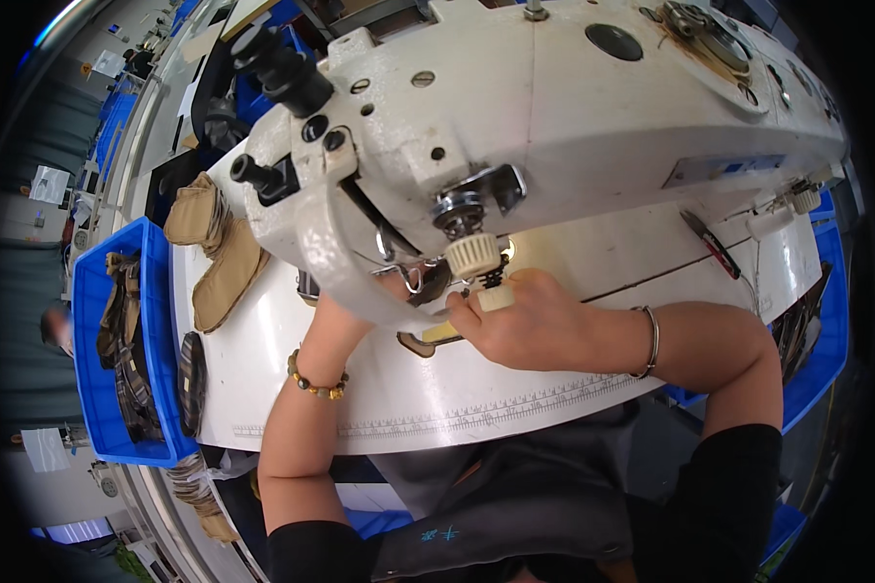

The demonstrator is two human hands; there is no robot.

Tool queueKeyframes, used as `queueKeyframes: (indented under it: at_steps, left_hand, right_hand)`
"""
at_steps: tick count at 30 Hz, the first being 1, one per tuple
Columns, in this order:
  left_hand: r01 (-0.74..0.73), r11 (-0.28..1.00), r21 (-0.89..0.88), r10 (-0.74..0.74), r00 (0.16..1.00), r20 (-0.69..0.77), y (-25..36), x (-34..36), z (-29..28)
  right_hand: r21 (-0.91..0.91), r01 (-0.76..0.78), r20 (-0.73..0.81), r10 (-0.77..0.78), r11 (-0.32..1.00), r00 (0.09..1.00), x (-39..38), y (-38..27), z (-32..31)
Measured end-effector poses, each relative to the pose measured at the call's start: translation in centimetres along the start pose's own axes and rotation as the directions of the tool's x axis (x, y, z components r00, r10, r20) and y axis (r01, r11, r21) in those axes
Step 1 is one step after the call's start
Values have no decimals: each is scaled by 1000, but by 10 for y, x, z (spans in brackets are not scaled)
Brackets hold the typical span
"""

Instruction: Using an industrial sewing machine to stitch together leather and fabric components for footwear.

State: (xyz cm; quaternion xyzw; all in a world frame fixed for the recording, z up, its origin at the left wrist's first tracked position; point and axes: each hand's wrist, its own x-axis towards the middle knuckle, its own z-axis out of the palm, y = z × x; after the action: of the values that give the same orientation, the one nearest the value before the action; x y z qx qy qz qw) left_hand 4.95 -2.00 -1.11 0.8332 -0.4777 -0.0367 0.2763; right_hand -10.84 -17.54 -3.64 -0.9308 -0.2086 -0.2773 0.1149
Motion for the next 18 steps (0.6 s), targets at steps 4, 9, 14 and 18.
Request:
queueKeyframes:
  at_steps: [4,9,14,18]
  left_hand:
    - [-16,998,-54,14,999,-35,-18,-1,10]
    - [-29,1000,6,30,997,-72,-9,-5,12]
    - [12,999,-48,-14,999,-41,3,-8,5]
    - [95,993,-72,-93,995,34,5,-6,5]
  right_hand:
    - [6,-7,-16,7,1000,1000,-1,-1,2]
    - [74,-77,89,70,994,994,2,0,-1]
    - [134,-72,115,56,988,992,2,0,-4]
    - [122,-77,115,63,990,991,3,0,-5]
